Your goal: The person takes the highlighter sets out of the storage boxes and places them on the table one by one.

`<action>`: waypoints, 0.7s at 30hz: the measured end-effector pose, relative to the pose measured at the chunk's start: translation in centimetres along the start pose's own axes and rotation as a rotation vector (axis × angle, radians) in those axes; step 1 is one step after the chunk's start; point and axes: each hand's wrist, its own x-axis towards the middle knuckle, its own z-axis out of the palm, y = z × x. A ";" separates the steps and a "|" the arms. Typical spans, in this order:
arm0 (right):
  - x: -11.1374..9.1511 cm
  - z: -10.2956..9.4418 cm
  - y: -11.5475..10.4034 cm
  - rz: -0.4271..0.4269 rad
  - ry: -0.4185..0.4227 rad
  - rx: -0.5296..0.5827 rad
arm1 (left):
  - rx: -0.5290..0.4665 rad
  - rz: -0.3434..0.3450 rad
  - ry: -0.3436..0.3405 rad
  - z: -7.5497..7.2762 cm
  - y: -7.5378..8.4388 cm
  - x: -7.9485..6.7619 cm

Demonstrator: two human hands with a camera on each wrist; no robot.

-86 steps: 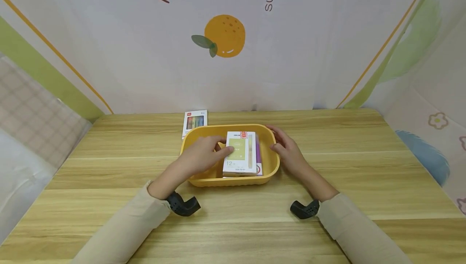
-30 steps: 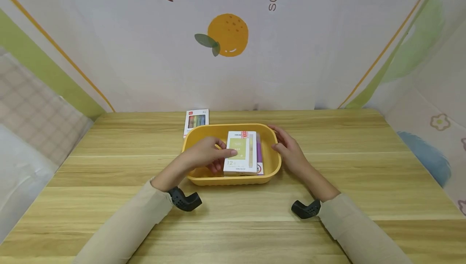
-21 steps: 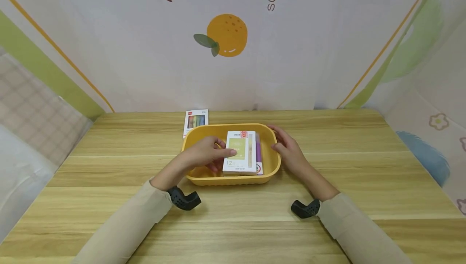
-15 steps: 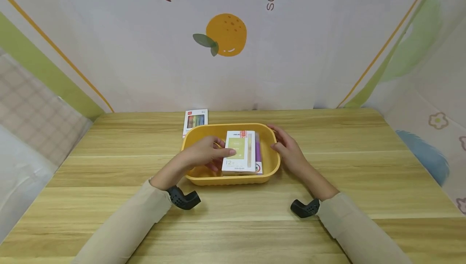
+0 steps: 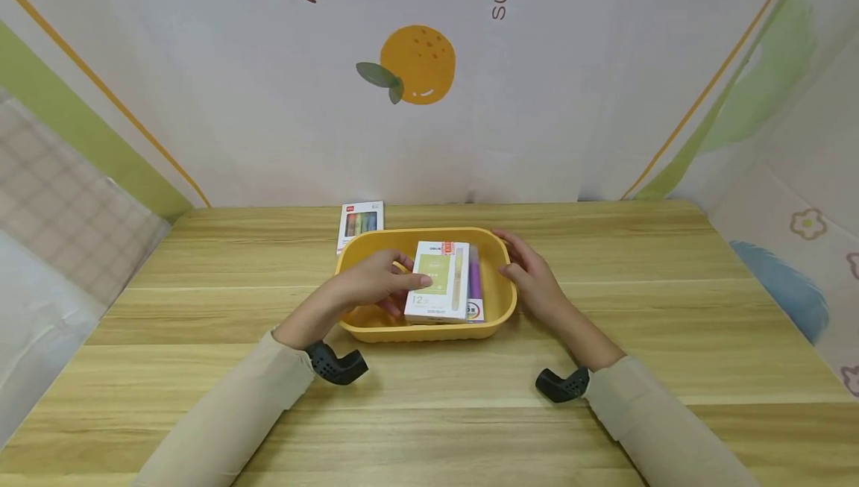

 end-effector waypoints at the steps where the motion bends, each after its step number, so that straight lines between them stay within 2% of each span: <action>1: 0.0 0.0 0.0 0.000 0.001 0.001 | -0.001 -0.002 -0.003 0.0 0.0 0.0; 9: 0.0 0.0 0.0 0.003 0.001 0.000 | -0.006 -0.011 -0.026 -0.3 0.0 -0.1; 21: 0.0 0.0 0.1 -0.004 -0.010 0.022 | -0.020 0.018 -0.039 -0.5 0.0 -0.4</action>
